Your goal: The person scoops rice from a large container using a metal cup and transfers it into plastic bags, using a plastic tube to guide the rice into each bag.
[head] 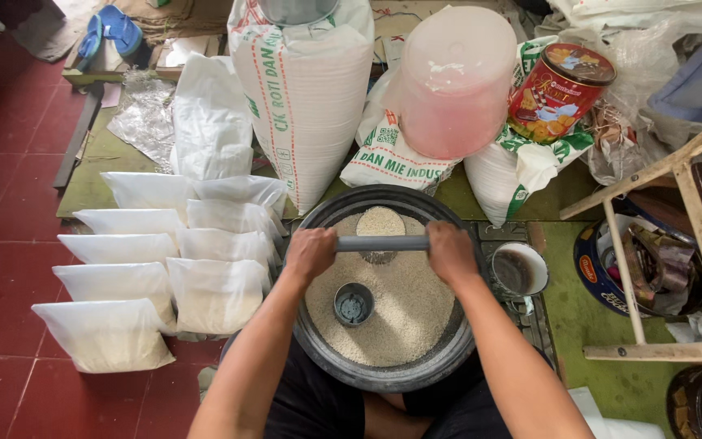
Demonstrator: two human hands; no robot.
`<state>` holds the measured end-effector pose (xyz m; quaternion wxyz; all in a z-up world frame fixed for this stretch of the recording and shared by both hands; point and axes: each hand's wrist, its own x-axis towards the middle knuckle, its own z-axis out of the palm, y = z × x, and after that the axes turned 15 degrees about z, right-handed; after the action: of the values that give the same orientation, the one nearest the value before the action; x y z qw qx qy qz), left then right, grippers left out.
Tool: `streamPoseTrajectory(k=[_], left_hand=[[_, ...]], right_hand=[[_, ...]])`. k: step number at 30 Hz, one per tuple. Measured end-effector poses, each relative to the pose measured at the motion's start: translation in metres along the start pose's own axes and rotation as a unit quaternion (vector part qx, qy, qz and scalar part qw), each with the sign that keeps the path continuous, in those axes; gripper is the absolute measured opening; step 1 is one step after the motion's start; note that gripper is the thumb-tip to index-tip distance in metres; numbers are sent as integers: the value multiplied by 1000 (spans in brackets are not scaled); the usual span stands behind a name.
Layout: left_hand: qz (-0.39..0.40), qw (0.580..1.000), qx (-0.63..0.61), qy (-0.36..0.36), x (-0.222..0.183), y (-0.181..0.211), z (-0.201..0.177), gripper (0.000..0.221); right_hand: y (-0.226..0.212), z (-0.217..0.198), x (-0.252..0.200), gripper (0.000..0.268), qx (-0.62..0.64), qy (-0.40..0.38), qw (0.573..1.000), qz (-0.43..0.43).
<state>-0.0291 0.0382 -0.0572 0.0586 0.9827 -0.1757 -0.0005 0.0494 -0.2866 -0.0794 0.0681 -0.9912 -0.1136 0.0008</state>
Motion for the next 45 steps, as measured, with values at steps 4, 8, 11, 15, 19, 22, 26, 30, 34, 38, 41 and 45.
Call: streamPoseTrajectory(k=[4, 8, 11, 15, 19, 22, 26, 30, 34, 38, 41, 45], left_hand=[[-77, 996, -42, 13, -38, -38, -9, 27], [-271, 956, -101, 48, -85, -55, -60, 32], [-396, 901, -158, 76, -125, -75, -59, 41], [-492, 841, -218, 55, -168, -106, -9, 56], [-503, 838, -208, 38, -199, -121, 45, 54], [-475, 874, -96, 43, -206, -118, 82, 58], [-385, 917, -24, 100, -200, -106, 54, 48], [-320, 926, -39, 197, -186, -86, 5, 28], [-233, 947, 3, 221, -173, -96, 20, 24], [-116, 956, 0, 270, -140, -63, -7, 32], [-69, 970, -76, 222, -114, -16, -31, 27], [-38, 988, -43, 145, -95, 3, 1, 40]], right_hand=[[17, -27, -59, 14, 91, 36, 994, 50], [25, 5, -122, 20, 70, -6, 996, 50], [-3, -13, -165, 34, 85, -23, 996, 30], [-23, -37, -178, 41, 99, -64, 987, 111], [-33, -46, -173, 43, 82, -102, 981, 142], [-32, -49, -175, 42, 50, -134, 974, 174], [-25, -32, -174, 36, 87, -31, 990, 109], [-11, -9, -173, 25, 94, 53, 992, 68], [-10, -13, -169, 31, 90, 26, 991, 90], [-19, -43, -173, 31, 182, -11, 980, 79], [-1, -35, -183, 37, 315, 66, 943, 78], [69, -58, -199, 22, 360, 244, 893, 120]])
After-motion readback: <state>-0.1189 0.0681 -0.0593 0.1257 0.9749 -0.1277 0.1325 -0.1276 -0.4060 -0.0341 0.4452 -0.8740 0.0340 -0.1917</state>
